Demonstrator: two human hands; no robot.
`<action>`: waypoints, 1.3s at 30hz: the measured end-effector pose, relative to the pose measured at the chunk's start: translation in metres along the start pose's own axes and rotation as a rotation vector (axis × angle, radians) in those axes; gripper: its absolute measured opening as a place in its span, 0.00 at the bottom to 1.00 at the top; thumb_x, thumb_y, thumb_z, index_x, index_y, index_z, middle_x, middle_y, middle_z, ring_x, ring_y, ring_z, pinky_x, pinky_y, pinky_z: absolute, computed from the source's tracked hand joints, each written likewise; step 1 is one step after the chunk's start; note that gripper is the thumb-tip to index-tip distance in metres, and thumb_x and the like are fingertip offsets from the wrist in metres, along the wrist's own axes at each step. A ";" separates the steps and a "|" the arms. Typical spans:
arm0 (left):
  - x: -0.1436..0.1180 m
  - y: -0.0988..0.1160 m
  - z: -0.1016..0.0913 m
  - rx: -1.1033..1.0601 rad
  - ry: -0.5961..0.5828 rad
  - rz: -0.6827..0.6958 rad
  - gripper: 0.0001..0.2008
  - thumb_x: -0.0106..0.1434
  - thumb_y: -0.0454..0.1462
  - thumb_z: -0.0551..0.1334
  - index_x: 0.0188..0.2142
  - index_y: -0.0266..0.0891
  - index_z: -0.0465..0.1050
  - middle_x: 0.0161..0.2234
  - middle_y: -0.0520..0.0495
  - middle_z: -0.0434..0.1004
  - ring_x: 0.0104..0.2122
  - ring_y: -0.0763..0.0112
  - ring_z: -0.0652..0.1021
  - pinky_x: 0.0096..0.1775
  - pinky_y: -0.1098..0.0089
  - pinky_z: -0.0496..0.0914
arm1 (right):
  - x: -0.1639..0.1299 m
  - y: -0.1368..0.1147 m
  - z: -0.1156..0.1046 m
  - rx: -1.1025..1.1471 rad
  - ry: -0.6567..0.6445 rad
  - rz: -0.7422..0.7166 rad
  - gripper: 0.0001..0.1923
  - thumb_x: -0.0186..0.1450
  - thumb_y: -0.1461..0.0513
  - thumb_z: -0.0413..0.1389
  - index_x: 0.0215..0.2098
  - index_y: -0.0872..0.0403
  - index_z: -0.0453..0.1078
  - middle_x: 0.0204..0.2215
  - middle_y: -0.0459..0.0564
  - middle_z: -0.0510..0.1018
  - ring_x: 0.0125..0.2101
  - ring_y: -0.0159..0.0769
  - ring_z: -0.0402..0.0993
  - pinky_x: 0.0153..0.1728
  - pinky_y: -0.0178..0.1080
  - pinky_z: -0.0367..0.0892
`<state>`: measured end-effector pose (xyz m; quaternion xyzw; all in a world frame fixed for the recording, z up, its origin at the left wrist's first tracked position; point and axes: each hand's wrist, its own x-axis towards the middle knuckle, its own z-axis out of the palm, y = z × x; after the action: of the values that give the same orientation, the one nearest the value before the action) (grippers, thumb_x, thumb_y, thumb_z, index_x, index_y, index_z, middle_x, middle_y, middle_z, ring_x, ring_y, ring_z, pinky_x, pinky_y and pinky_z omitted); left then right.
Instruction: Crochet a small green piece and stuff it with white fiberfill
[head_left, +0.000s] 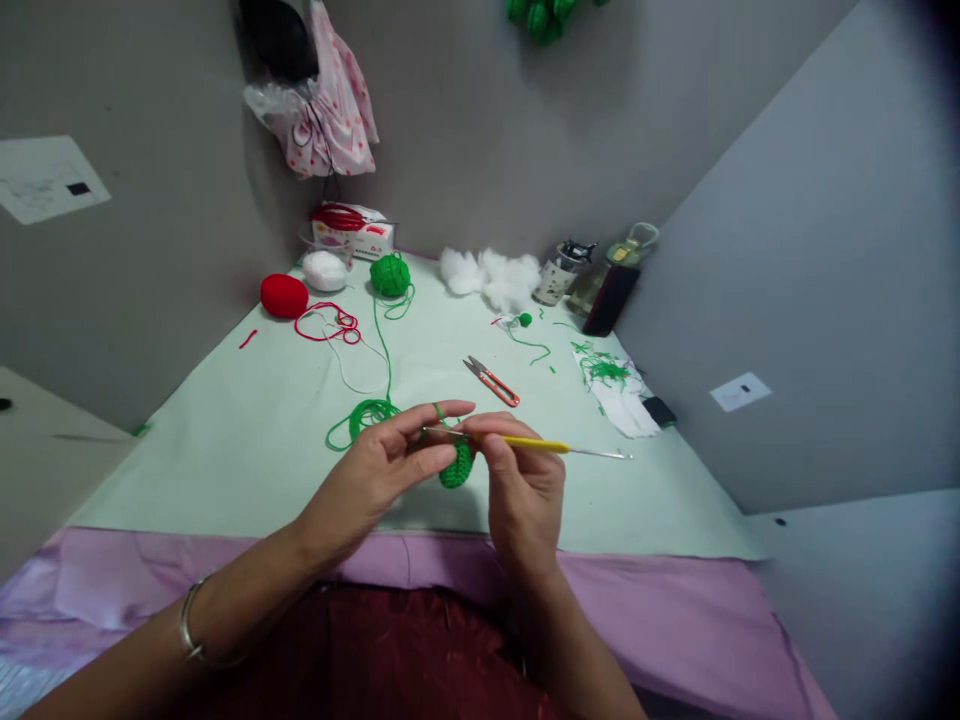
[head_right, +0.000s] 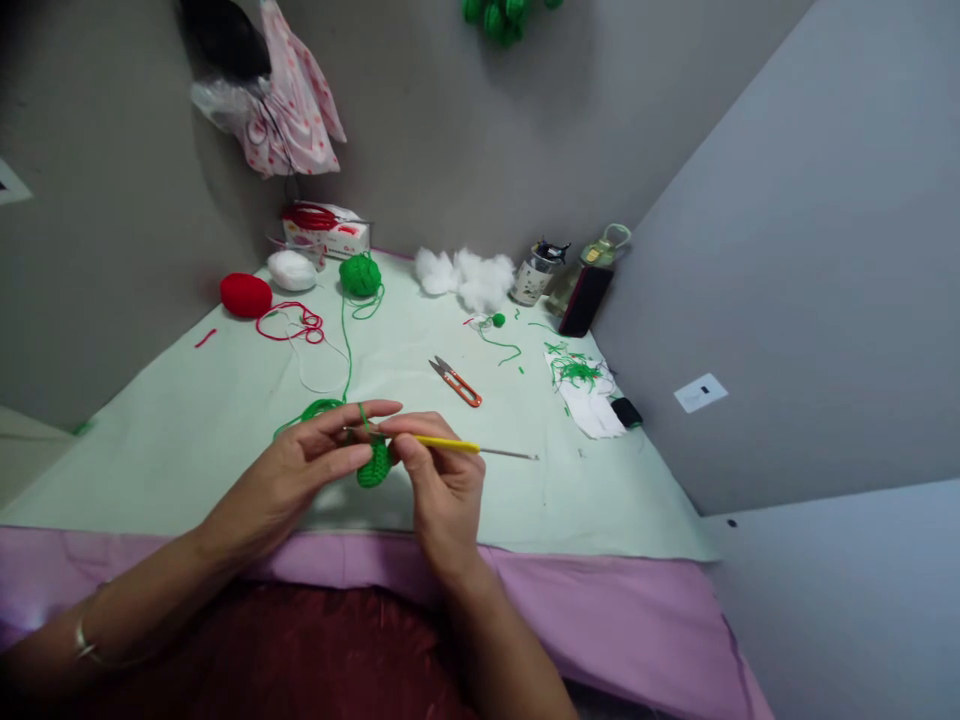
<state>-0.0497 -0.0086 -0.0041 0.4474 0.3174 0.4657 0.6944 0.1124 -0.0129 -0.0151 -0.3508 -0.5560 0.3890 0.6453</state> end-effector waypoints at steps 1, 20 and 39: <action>0.000 0.000 -0.002 0.032 -0.017 0.010 0.19 0.67 0.40 0.70 0.57 0.52 0.81 0.41 0.51 0.80 0.41 0.71 0.75 0.48 0.69 0.68 | 0.000 0.001 -0.001 0.031 0.008 0.036 0.07 0.72 0.59 0.61 0.40 0.46 0.83 0.34 0.46 0.83 0.34 0.33 0.77 0.38 0.38 0.73; -0.003 0.012 -0.007 0.260 0.071 0.069 0.19 0.63 0.36 0.71 0.54 0.49 0.82 0.37 0.50 0.74 0.39 0.67 0.75 0.48 0.65 0.70 | -0.004 -0.007 -0.010 -0.013 -0.071 -0.029 0.10 0.76 0.61 0.54 0.43 0.50 0.78 0.37 0.47 0.84 0.31 0.31 0.79 0.35 0.38 0.76; -0.001 0.009 -0.006 0.187 0.037 0.009 0.19 0.63 0.37 0.72 0.54 0.48 0.81 0.36 0.51 0.76 0.41 0.66 0.77 0.50 0.65 0.70 | -0.004 0.004 -0.006 0.154 -0.048 0.104 0.10 0.75 0.57 0.55 0.41 0.51 0.77 0.36 0.48 0.83 0.29 0.31 0.77 0.34 0.37 0.77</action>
<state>-0.0582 -0.0059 0.0015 0.5029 0.3704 0.4453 0.6416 0.1179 -0.0149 -0.0214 -0.3192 -0.5209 0.4718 0.6357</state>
